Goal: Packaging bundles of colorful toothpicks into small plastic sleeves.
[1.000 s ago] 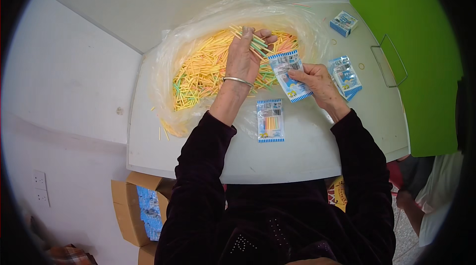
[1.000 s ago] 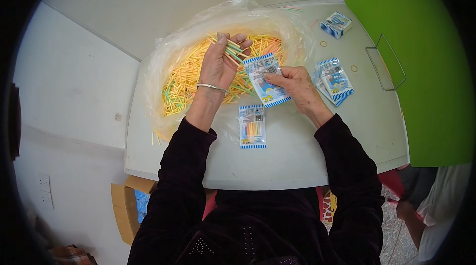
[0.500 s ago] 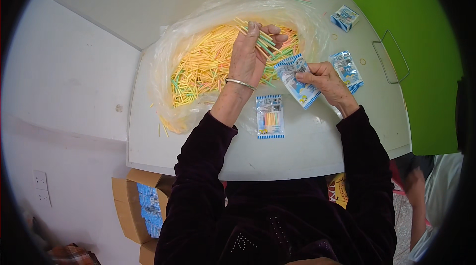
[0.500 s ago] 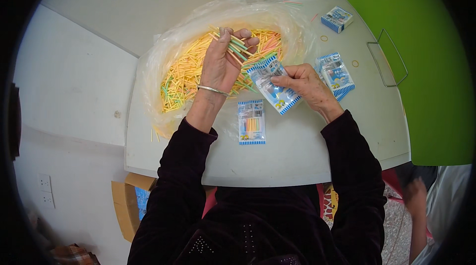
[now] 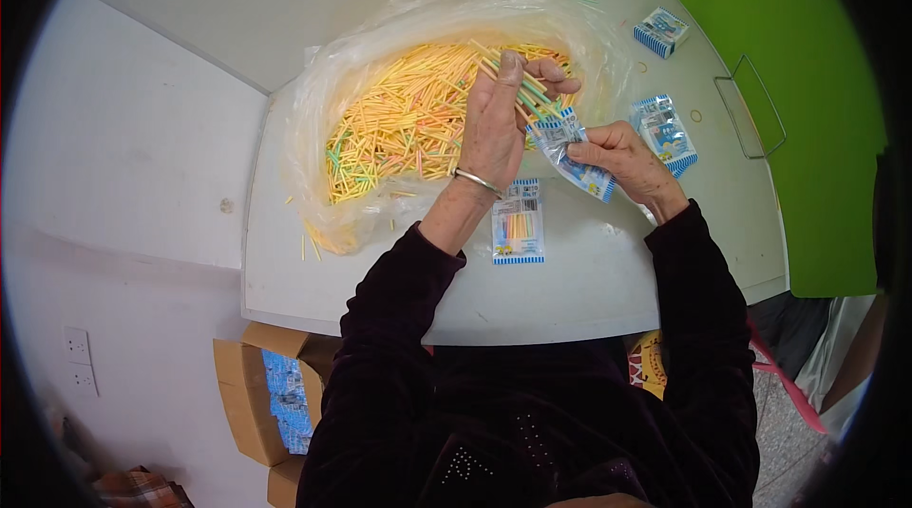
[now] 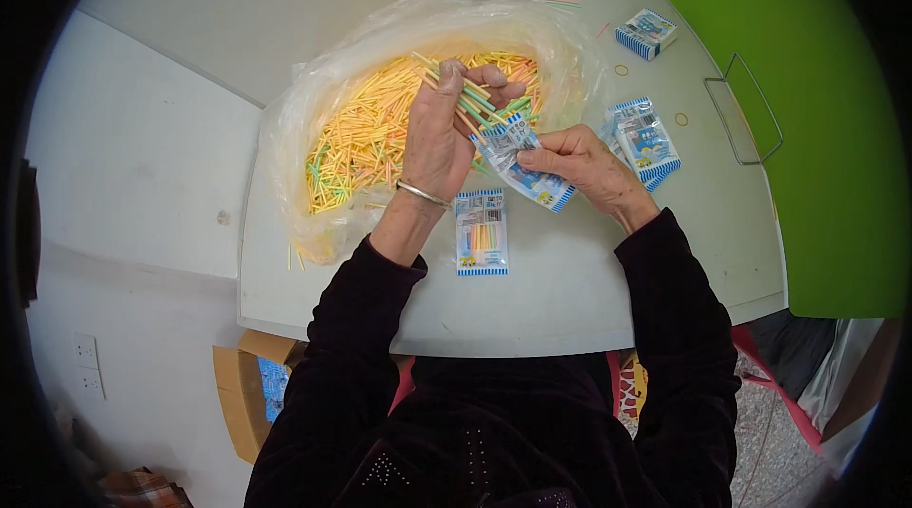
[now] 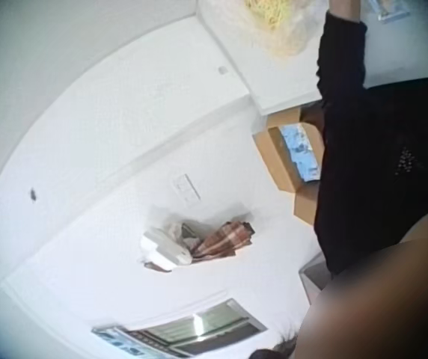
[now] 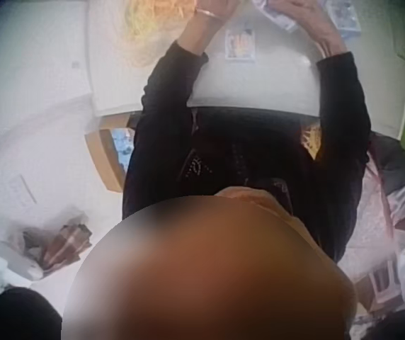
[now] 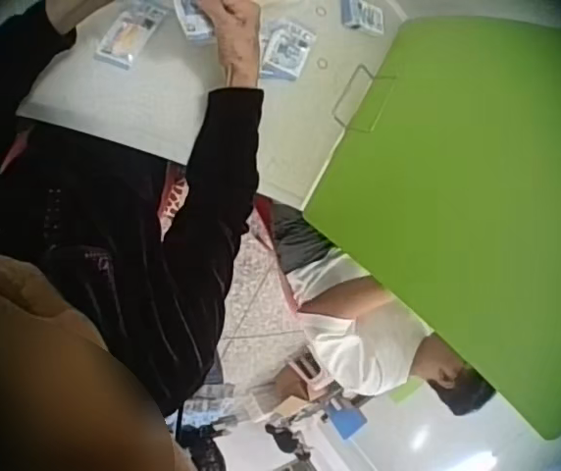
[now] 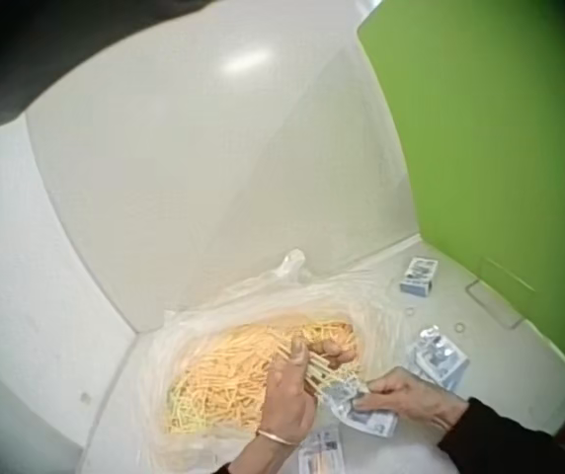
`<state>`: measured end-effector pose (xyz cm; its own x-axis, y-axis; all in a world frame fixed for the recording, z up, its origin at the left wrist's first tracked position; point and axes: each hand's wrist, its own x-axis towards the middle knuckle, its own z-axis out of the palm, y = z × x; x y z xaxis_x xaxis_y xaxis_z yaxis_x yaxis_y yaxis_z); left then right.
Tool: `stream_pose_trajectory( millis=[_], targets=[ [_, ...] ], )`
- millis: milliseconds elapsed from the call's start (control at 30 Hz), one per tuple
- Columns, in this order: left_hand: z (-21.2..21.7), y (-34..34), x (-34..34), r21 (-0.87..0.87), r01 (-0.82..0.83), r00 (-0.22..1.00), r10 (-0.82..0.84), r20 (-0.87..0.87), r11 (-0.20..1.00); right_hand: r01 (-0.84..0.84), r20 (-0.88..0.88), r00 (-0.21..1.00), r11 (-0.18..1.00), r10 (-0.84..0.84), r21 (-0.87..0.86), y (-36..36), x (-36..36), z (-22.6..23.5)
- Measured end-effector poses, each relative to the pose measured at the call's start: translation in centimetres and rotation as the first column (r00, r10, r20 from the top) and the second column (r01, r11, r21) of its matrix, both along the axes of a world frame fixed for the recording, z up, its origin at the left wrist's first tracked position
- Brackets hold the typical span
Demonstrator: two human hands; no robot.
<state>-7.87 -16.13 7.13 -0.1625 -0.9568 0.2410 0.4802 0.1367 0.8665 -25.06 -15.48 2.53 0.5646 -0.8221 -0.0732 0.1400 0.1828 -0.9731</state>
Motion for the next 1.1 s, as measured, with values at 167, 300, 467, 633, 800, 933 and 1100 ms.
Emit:
stream_pose_trajectory(
  millis=[167,300,467,633,800,933,1100],
  targets=[
    [-0.5,0.5,-0.1,-0.002,-0.038,0.998,0.038,0.041,0.999,0.009,0.010,1.000,1.000,-0.009,0.008,0.1,-0.2,-0.2],
    [0.4,-0.1,0.2,-0.066,-0.128,0.992,0.127,-0.028,0.990,-0.050,-0.061,0.997,0.999,0.050,-0.002,0.2,-0.2,-0.2],
    [0.1,1.0,-0.6,0.006,-0.152,0.988,0.152,-0.032,0.988,-0.029,-0.058,0.998,1.000,0.029,0.001,0.1,0.2,-0.4],
    [-0.7,1.9,-1.1,-0.014,-0.180,0.984,0.180,0.013,0.984,-0.010,-0.016,1.000,1.000,0.010,0.008,0.1,-0.2,-0.6],
    [-1.3,2.3,-0.4,-0.035,-0.214,0.977,0.213,-0.016,0.976,0.000,-0.030,1.000,1.000,0.000,-0.017,0.2,0.1,-0.3],
    [-1.5,2.4,-0.2,-0.030,-0.241,0.970,0.239,-0.051,0.970,-0.006,-0.051,0.999,1.000,0.004,-0.027,0.2,-0.1,-0.4],
    [-1.4,2.7,-0.3,-0.045,-0.121,0.989,0.125,0.076,0.992,-0.039,-0.083,0.996,0.998,0.035,-0.045,0.2,-0.1,-0.4]
  ],
)
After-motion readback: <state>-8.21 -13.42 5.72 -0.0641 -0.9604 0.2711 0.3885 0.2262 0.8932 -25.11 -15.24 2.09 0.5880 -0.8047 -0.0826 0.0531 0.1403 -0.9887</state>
